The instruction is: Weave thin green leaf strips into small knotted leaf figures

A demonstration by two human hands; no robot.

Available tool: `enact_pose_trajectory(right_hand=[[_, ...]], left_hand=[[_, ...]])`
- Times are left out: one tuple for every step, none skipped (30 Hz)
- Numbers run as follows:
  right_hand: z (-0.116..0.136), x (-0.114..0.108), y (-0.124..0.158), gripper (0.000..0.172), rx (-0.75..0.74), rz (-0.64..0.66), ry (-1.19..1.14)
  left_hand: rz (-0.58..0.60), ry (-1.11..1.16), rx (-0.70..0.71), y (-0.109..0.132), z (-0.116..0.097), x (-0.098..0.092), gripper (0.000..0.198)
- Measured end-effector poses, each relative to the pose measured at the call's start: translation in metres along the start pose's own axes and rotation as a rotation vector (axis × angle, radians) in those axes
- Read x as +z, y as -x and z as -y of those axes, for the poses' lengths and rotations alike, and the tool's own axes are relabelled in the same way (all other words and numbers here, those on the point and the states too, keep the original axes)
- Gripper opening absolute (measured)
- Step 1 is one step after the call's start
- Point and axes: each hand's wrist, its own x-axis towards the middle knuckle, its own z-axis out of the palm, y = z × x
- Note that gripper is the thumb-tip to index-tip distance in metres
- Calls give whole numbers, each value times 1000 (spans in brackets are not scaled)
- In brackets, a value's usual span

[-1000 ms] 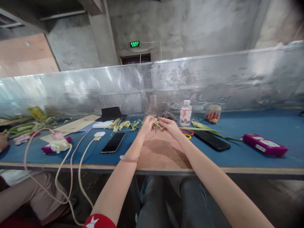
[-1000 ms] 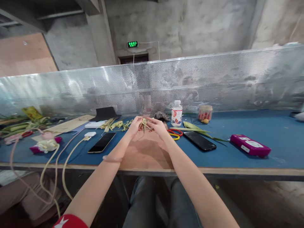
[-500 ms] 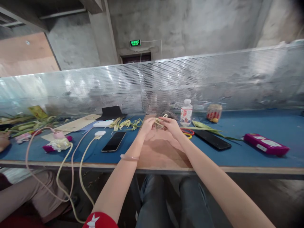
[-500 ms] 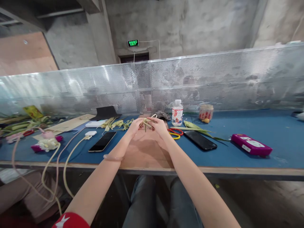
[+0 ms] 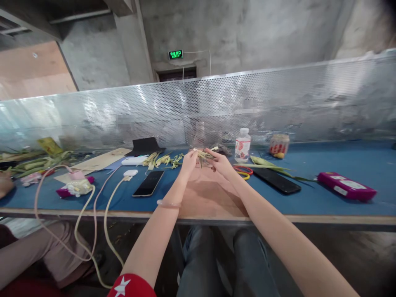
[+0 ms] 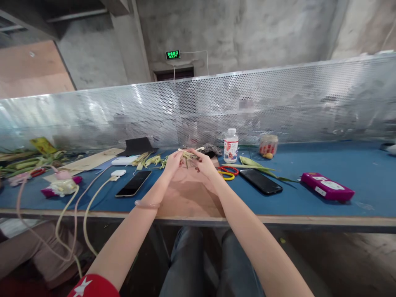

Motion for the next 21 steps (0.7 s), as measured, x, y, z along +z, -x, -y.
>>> enact_pose_trajectory(right_hand=[[1,0,0,58,5,18,6],[2,1,0,59,9,33,12],[3,1,1,61,11,45,17],[4,1,1,63,12,55,20],[5,1,1,65,11,64,23],[6,1,2,67,8,74,25],[7,0,2,69,6,82,28],[8,0,2,70,4,90,33],[8,-1,3,71,3,97,39],[9,-1,3,71,1,103,46],[9,-1,3,72,-2,106,53],[8,-2,3,72,-7,109,62],[8,-2,3,73,-13,110,71],[7,-2,3,74,-20,111,81],[6,-3,3,74,-28,111,92],[6,-3,3,75,-36,109,103],[5,-3,3,75,-42,107,113],[4,-3,3,76,-46,105,125],[3,-3,3,76,-53,101,144],[2,-3,3,76,-64,92,168],[2,-2,3,76,-84,82,197]], left_hand=[[-18,-2,-2,0,0,0,25],[-40,-4,-4,0,0,-1,25],[-64,-5,-7,0,0,-1,25],[-89,-5,-11,0,0,-1,25],[-114,-5,-16,-1,0,-1,25],[-137,-4,-24,-1,1,-1,25],[-157,-1,-33,-1,1,-1,25],[-175,3,-45,-1,2,-2,24],[-192,11,-60,-1,3,-2,24],[-208,22,-76,-2,4,-2,24],[-223,35,-95,-2,5,-2,25],[-240,51,-114,-3,6,-3,27],[-255,67,-136,-5,7,-4,28],[-271,85,-160,-6,8,-4,31],[-286,102,-186,-8,9,-5,33],[-298,120,-214,-10,10,-6,34],[-308,138,-244,-12,11,-7,33],[-315,155,-273,-13,12,-8,32],[-317,171,-301,-14,13,-8,32],[-317,186,-327,-15,13,-9,32],[-314,200,-350,-16,14,-9,33]])
